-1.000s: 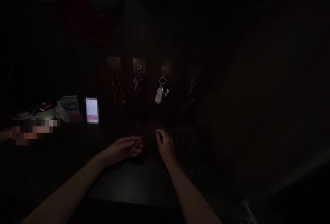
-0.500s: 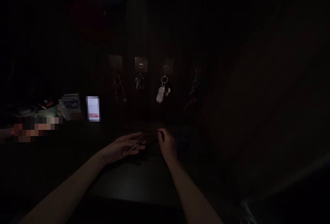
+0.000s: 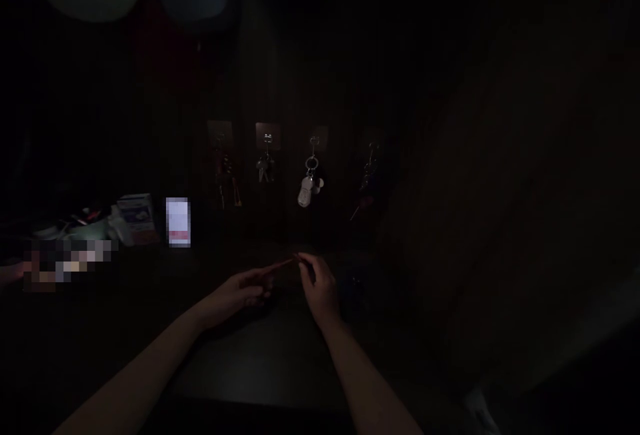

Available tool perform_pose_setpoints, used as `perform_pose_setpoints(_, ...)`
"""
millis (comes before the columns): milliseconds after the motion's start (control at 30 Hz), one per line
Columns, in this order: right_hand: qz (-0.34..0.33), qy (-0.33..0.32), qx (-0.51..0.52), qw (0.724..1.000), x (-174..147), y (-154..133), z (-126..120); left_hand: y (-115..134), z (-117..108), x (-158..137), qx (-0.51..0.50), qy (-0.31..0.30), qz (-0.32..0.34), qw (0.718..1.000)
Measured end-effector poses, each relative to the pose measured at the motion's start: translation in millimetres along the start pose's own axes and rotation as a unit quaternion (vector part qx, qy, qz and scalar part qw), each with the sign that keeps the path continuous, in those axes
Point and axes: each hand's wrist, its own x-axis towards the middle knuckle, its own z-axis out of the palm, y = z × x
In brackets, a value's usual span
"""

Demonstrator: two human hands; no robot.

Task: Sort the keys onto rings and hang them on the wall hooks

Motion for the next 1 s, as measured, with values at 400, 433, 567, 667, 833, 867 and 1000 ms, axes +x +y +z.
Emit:
perform_pose_setpoints(400,-0.123,-0.025,0.017,0.992,-2.5,-8.3,-4.3,35.4,26.5,13.2,0.154,0.021,0.042,0.987)
perform_pose_setpoints(433,-0.126,-0.024,0.021,0.992,-2.4,-9.1,-4.8,37.7,30.1,15.4,0.174,0.027,0.058,0.983)
perform_pose_setpoints(567,-0.134,-0.016,0.035,0.990,-2.8,-13.3,-7.6,44.0,38.8,22.9,0.228,0.025,0.087,0.969)
perform_pose_setpoints(667,-0.138,-0.029,0.039,0.989,-2.8,-16.4,-9.8,52.2,41.5,23.0,0.257,-0.001,0.062,0.965)
perform_pose_setpoints(833,-0.136,-0.021,0.038,0.990,-3.1,-16.2,-8.6,72.1,45.5,14.6,0.334,-0.048,0.059,0.940)
perform_pose_setpoints(867,-0.134,-0.017,0.038,0.990,-3.4,-15.5,-7.5,75.6,45.7,13.5,0.337,-0.050,0.061,0.938)
perform_pose_setpoints(1000,-0.111,-0.002,0.029,0.993,-4.3,-13.2,-3.9,88.9,38.7,14.1,0.313,-0.030,0.072,0.947)
